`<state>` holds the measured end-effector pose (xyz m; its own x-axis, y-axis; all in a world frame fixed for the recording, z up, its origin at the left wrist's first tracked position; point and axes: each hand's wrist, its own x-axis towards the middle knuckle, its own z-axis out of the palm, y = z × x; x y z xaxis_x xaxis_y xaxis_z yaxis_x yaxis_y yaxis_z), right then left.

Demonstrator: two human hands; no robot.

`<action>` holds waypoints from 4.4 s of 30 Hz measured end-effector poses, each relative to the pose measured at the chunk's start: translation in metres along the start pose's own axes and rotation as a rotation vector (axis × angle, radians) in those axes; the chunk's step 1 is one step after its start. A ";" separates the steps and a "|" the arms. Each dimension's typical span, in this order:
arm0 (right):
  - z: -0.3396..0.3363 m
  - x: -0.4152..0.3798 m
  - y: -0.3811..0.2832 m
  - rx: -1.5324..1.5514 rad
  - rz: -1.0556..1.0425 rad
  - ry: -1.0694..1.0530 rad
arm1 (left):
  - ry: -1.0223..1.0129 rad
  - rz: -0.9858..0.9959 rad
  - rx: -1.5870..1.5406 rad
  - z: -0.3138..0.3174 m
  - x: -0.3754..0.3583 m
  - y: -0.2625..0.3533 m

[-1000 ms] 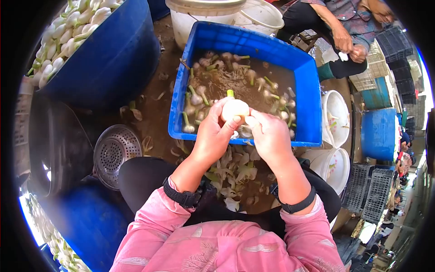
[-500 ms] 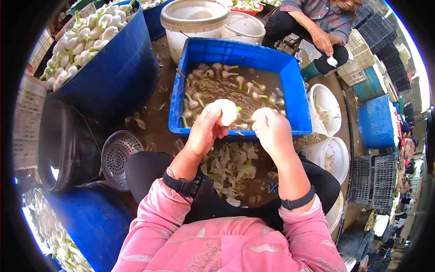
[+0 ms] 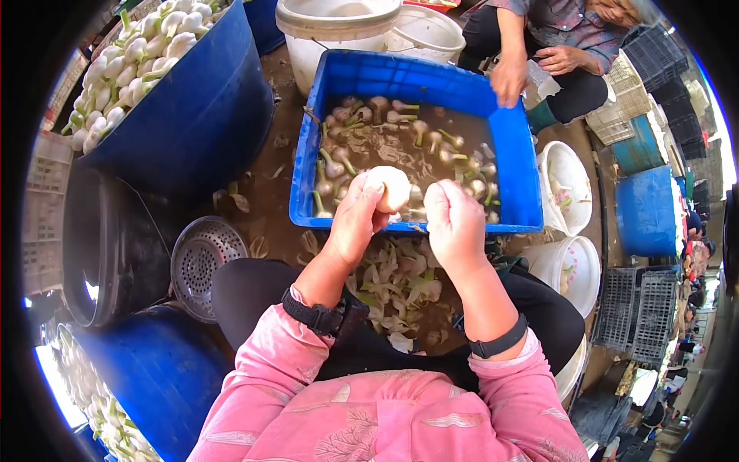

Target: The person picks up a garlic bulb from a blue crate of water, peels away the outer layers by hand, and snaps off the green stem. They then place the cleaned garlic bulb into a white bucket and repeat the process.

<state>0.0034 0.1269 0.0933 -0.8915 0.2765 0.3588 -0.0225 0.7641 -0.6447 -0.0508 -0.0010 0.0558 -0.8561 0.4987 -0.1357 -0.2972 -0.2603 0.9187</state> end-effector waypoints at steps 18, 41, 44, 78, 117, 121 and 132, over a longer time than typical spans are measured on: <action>-0.023 -0.010 0.020 0.226 0.290 -0.149 | -0.351 -0.335 -0.836 -0.019 0.013 -0.002; -0.025 -0.017 0.010 0.337 0.124 -0.112 | -0.282 -0.153 -0.253 -0.007 -0.004 0.013; -0.025 -0.018 0.010 0.323 0.092 -0.128 | -0.303 -0.158 -0.007 -0.008 -0.007 0.007; -0.046 0.003 -0.009 -0.093 -0.037 -0.026 | -0.506 -0.067 -0.268 -0.007 -0.008 0.005; -0.004 -0.041 0.018 0.240 0.535 -0.384 | 0.203 0.925 0.972 0.016 -0.015 -0.012; 0.000 -0.047 0.022 0.133 0.422 -0.346 | 0.267 0.864 0.956 0.019 -0.014 -0.011; -0.020 -0.042 0.003 0.869 0.898 -0.329 | 0.347 0.382 0.355 0.007 0.005 -0.035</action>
<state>0.0495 0.1295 0.0899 -0.8135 0.2424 -0.5286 0.4649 -0.2749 -0.8416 -0.0417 0.0168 0.0258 -0.9794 0.1117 0.1685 0.1642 -0.0466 0.9853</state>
